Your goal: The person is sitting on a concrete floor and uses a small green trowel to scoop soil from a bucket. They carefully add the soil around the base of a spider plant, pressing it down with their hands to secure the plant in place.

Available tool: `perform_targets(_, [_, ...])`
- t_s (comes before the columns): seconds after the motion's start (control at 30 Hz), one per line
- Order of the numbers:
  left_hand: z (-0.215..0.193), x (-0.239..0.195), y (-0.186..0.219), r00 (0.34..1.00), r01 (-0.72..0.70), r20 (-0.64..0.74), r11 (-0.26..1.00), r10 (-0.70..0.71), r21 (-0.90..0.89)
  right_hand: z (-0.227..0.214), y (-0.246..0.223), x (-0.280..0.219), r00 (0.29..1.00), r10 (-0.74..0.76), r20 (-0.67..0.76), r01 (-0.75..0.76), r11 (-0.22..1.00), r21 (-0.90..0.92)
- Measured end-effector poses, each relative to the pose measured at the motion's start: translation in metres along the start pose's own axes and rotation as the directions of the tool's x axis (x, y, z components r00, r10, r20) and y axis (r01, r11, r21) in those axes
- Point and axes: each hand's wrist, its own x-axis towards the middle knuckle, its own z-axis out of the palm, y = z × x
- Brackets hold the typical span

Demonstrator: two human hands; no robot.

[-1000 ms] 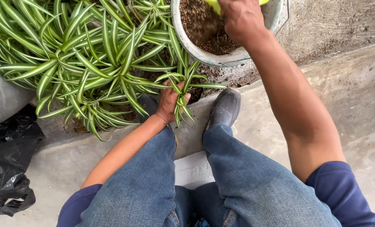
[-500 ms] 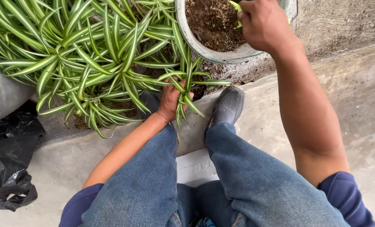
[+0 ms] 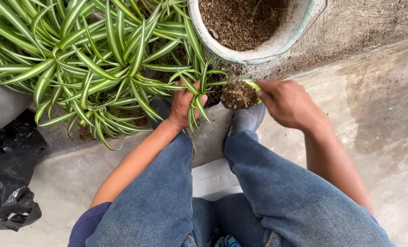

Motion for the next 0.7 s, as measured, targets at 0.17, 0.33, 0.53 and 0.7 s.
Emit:
perform_targets(0.17, [0.000,0.000,0.001,1.000,-0.012,0.000,1.000,0.012,-0.003,0.042,0.010,0.015,0.981,0.106,0.163,-0.098,0.993,-0.060])
perform_targets(0.33, [-0.003,0.003,0.005,1.000,-0.018,-0.005,1.000,0.018,-0.019,0.082,0.027,0.037,0.962,0.165,0.215,-0.113,0.965,-0.236])
perform_targets(0.53, [0.001,-0.003,-0.002,0.999,-0.040,-0.018,0.999,0.040,0.004,0.115,0.048,0.053,0.978,0.117,0.173,-0.033,0.904,-0.426])
perform_targets(0.7, [0.003,-0.003,-0.002,0.999,-0.034,-0.020,0.999,0.034,0.009,0.109,0.046,0.051,0.984,0.102,0.147,-0.024,0.891,-0.454])
